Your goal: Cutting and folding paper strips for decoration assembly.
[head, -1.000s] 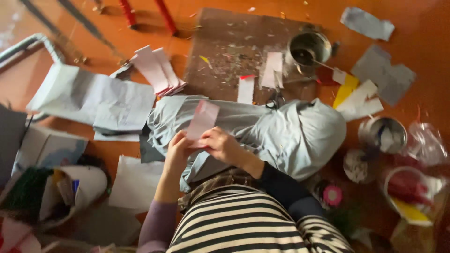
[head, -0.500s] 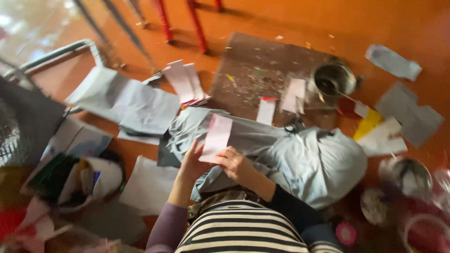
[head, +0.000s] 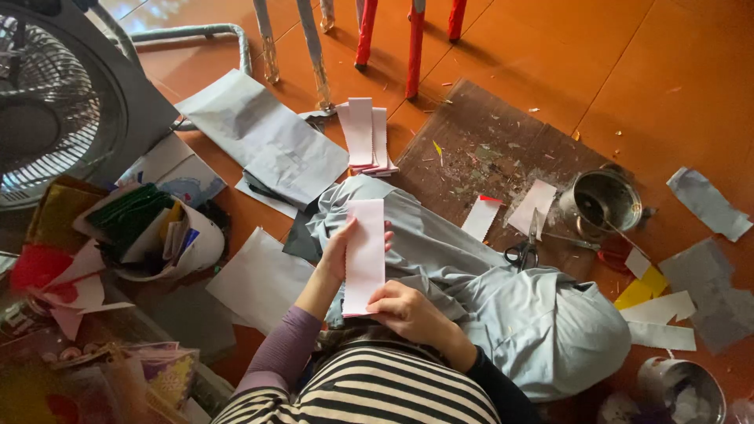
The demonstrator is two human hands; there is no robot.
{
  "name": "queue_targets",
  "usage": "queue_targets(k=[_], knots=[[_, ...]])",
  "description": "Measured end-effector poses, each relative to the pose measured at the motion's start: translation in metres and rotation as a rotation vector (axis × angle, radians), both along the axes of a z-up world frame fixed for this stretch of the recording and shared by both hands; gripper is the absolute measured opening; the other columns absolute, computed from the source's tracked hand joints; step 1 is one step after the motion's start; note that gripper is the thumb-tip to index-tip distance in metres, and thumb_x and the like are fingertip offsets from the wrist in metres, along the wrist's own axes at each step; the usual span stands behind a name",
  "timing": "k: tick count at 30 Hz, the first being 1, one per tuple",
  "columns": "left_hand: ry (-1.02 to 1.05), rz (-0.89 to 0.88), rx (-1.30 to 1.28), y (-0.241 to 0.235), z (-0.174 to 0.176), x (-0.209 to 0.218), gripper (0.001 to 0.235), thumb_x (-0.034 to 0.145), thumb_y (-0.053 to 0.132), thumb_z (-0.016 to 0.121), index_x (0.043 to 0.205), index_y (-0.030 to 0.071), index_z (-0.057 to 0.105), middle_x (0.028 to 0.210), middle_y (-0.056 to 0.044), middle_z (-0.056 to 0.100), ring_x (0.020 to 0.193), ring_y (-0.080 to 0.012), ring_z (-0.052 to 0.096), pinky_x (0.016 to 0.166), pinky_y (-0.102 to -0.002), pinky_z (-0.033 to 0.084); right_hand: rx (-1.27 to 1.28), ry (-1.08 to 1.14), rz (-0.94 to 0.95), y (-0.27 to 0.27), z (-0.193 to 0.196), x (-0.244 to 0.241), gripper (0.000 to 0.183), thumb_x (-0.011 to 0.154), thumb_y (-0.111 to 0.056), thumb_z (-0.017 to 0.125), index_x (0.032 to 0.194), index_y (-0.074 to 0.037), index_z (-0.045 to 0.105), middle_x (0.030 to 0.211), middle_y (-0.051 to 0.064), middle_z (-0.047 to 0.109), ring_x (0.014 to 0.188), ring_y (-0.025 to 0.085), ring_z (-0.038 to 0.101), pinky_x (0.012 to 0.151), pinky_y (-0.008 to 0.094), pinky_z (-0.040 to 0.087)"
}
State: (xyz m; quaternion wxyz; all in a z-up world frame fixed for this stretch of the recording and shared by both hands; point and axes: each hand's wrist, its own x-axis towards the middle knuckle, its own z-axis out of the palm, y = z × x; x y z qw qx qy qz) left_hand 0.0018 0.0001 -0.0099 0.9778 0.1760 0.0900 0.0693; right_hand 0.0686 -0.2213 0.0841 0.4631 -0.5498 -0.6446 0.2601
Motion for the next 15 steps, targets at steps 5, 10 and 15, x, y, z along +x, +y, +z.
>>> queue_targets(k=[5, 10, 15], knots=[[0.019, 0.032, 0.021, 0.004, -0.016, -0.002, 0.065, 0.104, 0.042, 0.053, 0.151, -0.003, 0.043, 0.141, -0.023, 0.058, 0.122, -0.0371, 0.063, 0.103, -0.051, 0.053, -0.077, 0.044, 0.017, 0.0, -0.012, 0.005, 0.018, 0.087, -0.002, 0.076, 0.105, -0.003, 0.076, 0.108, 0.01, 0.072, 0.102, 0.026, 0.067, 0.09, 0.035, 0.055], [0.055, -0.062, 0.167, 0.003, -0.011, -0.004, 0.065, 0.1, 0.046, 0.052, 0.15, 0.005, 0.042, 0.141, -0.018, 0.06, 0.124, -0.0362, 0.062, 0.101, -0.05, 0.053, -0.1, 0.282, -0.002, -0.002, -0.039, 0.046, 0.022, 0.09, 0.003, 0.067, 0.11, 0.0, 0.076, 0.11, 0.011, 0.074, 0.104, 0.023, 0.069, 0.095, 0.037, 0.055], [0.244, -0.137, 0.001, 0.001, -0.035, -0.006, 0.078, 0.097, 0.063, 0.046, 0.154, 0.01, 0.045, 0.137, -0.017, 0.066, 0.114, -0.0323, 0.072, 0.091, -0.046, 0.061, 0.018, 0.785, -0.687, 0.004, -0.019, 0.121, 0.024, 0.107, -0.015, 0.053, 0.11, -0.001, 0.072, 0.093, 0.01, 0.077, 0.069, 0.019, 0.072, 0.054, 0.032, 0.059]])
